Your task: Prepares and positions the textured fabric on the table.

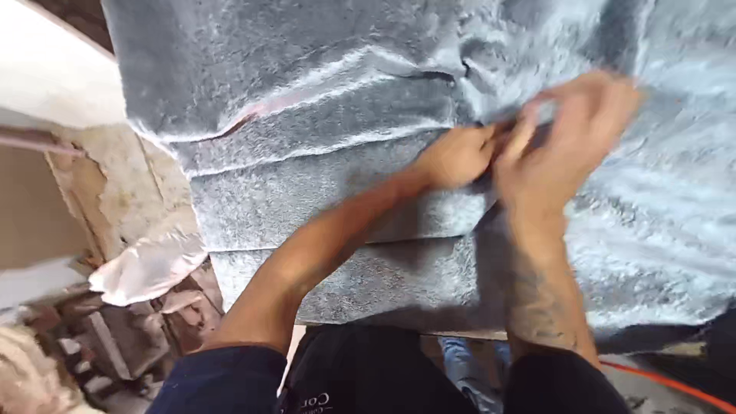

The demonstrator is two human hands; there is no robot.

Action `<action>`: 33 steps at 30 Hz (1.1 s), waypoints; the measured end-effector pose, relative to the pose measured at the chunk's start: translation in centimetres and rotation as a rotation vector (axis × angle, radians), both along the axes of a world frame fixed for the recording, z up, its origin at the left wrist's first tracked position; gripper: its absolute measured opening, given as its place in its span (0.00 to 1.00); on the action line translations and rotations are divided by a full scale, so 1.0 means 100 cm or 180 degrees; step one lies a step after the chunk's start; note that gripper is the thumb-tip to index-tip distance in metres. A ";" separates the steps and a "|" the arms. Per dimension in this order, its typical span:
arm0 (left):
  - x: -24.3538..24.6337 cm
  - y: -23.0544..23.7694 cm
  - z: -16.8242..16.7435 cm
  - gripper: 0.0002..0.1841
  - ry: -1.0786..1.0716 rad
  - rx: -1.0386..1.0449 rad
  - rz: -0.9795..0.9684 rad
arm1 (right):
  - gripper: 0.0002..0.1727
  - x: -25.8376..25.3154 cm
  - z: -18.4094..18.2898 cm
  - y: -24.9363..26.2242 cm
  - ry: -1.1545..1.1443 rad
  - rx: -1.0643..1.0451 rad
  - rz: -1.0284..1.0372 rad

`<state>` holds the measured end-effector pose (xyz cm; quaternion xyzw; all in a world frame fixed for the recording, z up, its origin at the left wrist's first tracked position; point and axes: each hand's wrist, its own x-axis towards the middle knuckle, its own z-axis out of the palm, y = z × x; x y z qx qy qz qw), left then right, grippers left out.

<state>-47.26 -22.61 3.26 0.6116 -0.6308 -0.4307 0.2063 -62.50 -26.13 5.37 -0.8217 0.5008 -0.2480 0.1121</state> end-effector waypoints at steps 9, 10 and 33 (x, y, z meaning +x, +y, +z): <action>0.066 0.125 -0.035 0.27 -0.1908 -0.1049 0.0762 | 0.27 0.088 -0.050 0.062 0.0586 0.0646 0.1771; 0.068 0.113 -0.028 0.27 -0.1957 -0.0943 0.0694 | 0.27 0.095 -0.052 0.058 0.0668 0.0648 0.1743; 0.217 0.186 0.001 0.22 -0.1723 0.0380 0.0802 | 0.38 0.186 -0.042 0.131 0.1873 0.0515 0.1997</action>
